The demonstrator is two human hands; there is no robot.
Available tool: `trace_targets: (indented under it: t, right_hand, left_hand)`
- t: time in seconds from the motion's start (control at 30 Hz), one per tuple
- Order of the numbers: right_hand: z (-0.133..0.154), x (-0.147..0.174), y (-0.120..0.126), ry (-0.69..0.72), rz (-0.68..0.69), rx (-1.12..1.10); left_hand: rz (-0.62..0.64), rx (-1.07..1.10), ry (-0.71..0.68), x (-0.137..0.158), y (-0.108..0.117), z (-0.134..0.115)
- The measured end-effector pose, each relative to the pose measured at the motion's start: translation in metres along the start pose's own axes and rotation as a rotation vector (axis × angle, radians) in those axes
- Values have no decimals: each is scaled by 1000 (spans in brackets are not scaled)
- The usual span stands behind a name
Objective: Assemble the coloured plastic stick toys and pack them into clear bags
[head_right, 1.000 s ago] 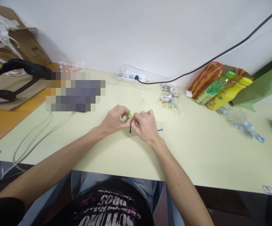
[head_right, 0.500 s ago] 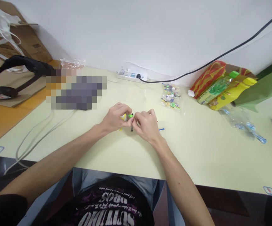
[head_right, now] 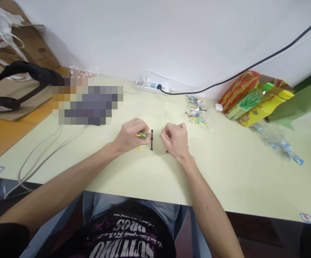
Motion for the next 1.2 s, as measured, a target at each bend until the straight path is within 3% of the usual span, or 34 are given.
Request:
trace_targets:
  t: [0.1, 0.23, 0.5, 0.63, 0.77, 1.0, 1.2]
  right_hand:
    - [-26, -5, 13, -113, -20, 31]
    - [-36, -3, 6, -162, 149, 14]
    - [-22, 4, -13, -100, 310, 38]
    - [-20, 11, -16, -67, 383, 125]
    - [-14, 22, -23, 13, 456, 204]
    - [-3, 29, -27, 113, 399, 274]
    - [-2, 33, -28, 105, 392, 274]
  left_hand:
    - [17, 14, 48, 2, 0, 4]
    - [139, 70, 114, 7, -11, 12]
    - [151, 124, 132, 7, -10, 20]
    - [315, 164, 156, 9, -18, 16]
    - [423, 178, 311, 17, -24, 19]
    - [409, 50, 31, 15, -30, 9]
    - [307, -55, -53, 11, -32, 4]
Point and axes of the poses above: each hand's wrist, its own x-axis away from the middle knuckle, its own y-axis out of the back of the hand, z = x × y, the point moved 8 cm from there along -x, towards the middle knuckle, and after that the axes turned 14 degrees about -z, right-handed, at the moved point
